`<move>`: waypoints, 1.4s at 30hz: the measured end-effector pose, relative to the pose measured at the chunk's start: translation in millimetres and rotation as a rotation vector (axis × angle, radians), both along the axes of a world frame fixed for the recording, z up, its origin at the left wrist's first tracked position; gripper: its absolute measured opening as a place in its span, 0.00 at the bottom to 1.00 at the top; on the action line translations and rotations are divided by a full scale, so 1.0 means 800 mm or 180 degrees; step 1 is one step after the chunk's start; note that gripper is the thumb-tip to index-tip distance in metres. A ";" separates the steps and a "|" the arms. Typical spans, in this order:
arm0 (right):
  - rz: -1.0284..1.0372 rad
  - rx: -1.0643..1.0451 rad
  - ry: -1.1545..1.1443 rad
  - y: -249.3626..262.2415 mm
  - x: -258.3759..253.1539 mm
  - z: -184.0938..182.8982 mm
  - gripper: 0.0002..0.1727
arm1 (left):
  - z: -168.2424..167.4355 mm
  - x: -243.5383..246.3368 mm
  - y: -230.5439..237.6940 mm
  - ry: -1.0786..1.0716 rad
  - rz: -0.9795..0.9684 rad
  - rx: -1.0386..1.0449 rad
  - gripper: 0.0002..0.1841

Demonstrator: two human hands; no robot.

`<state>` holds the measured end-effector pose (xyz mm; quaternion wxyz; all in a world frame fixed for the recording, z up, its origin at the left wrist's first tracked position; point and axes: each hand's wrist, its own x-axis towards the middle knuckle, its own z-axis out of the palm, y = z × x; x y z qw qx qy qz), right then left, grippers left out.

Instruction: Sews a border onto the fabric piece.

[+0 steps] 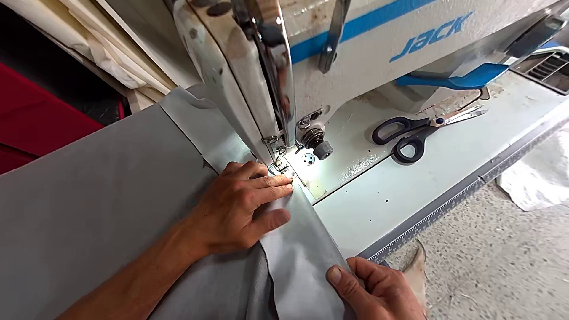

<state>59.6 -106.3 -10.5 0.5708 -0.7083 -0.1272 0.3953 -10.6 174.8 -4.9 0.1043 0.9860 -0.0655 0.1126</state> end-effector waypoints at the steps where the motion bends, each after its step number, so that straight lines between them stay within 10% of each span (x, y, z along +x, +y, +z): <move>1: -0.0008 -0.0031 -0.0024 0.003 0.001 -0.001 0.08 | -0.001 0.000 -0.004 -0.0037 0.0094 0.0110 0.26; 42: 0.0364 -0.1110 0.0333 0.101 0.048 0.035 0.13 | -0.011 0.015 0.048 -0.0196 -0.0671 0.0171 0.25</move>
